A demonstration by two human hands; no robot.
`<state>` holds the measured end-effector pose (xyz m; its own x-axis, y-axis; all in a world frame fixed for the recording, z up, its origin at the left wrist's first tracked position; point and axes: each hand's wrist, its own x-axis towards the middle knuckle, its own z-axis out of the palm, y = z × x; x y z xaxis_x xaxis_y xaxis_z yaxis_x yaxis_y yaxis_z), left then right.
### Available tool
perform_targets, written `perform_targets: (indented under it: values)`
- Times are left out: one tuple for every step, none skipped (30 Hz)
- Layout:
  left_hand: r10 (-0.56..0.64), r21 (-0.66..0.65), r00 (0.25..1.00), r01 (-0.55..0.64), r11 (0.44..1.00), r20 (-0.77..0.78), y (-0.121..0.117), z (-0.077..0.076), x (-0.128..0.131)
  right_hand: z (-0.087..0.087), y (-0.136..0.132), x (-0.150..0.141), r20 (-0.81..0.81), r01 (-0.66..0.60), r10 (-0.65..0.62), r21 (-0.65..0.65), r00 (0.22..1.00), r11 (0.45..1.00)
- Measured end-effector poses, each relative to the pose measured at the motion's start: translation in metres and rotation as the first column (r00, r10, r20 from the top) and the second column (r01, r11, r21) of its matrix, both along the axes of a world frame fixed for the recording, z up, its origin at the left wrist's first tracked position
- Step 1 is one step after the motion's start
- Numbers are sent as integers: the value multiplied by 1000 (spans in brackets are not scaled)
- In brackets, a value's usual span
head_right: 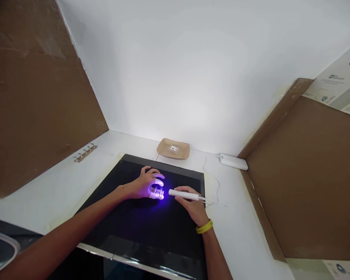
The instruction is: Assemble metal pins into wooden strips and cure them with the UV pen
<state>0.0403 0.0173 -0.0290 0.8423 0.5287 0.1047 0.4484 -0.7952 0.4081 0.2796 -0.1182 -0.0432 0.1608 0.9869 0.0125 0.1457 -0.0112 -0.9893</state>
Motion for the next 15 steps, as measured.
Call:
perform_targets:
  values:
    - [-6,-11,1000,6,1000,4,0,0,0,0,0,0,4,2,-2,1,1000,1000]
    - [-10,-22,1000,10,1000,6,0,1,0,-1,0,0,8,3,-3,3,1000,1000]
    - [-13,-32,1000,13,999,7,0,1,0,-1,0,0,12,3,-3,6,1000,1000]
    - [-14,-42,1000,14,999,7,-1,1,0,-1,0,0,15,2,-2,8,1000,1000]
    - [-14,-49,1000,14,999,6,-2,2,0,-2,0,0,18,0,0,11,1000,1000]
    - [-14,-56,1000,14,998,6,-2,1,0,-2,0,0,21,-3,3,13,1000,1000]
    - [-14,-60,1000,14,998,7,-3,1,0,-2,0,0,24,-5,5,15,1000,1000]
    - [-13,-62,1000,14,998,8,-3,1,0,-3,1,0,26,-7,6,17,1000,1000]
    - [-13,-64,1000,13,998,10,-4,1,0,-3,1,0,29,-8,7,19,1000,1000]
    - [-11,-64,1000,11,998,12,-4,1,0,-3,1,0,31,-8,7,20,999,1000]
    - [-9,-64,1000,9,998,14,-4,0,0,-3,1,0,34,-7,7,22,999,1000]
    - [-7,-64,1000,8,998,16,-4,0,0,-3,0,0,37,-7,6,23,999,1000]
    - [-7,-63,1000,8,998,18,-5,0,-1,-3,0,0,40,-6,5,25,999,1000]
    - [-7,-60,1000,8,998,20,-5,1,-1,-3,0,0,43,-5,4,28,999,1000]
    - [-8,-54,1000,9,998,23,-5,1,-2,-3,0,0,46,-4,3,30,999,1000]
